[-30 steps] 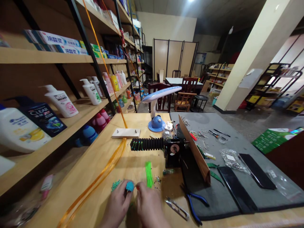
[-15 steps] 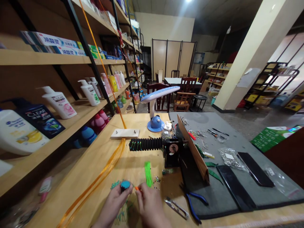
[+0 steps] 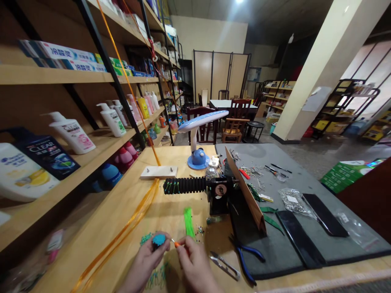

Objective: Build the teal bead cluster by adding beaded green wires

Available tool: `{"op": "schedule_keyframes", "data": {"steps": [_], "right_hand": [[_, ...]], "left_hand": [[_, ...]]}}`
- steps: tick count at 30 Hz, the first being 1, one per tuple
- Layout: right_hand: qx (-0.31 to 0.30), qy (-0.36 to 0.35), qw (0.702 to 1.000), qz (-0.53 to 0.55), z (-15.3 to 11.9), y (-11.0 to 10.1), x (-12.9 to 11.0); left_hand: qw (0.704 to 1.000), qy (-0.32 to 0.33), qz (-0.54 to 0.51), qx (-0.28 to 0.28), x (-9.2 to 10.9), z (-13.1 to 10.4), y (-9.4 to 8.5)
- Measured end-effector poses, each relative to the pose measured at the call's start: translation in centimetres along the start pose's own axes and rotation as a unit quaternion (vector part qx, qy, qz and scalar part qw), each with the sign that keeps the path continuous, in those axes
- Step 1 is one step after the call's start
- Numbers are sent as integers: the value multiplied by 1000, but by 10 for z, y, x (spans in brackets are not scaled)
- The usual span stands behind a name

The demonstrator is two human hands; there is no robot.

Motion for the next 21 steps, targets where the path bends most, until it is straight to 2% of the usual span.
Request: {"op": "schedule_keyframes", "data": {"steps": [4,8,13,17,21], "right_hand": [[-12,41,997,68,-5,-3,0],[-5,-5,1000,-27,-10,-15,-14],[-11,-75,986,-146,-15,-29,-40],[-39,-114,976,-183,-15,-33,-54],[-61,-114,974,-188,-12,-34,-55]], "left_hand": [[996,54,51,-47,9,-3,3],[988,99,80,-86,20,-6,8],[977,111,129,-127,33,-7,13],[952,161,203,-160,49,-10,16],[931,200,243,-187,56,-13,14]]}}
Point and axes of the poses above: each hand's wrist, its own z-axis towards the middle knuckle, its own y-axis out of the palm, x = y × z, the point moved 6 cm from there along z, towards the middle knuckle, and after that the axes turned 4 degrees about x, right-handed, at the moved point
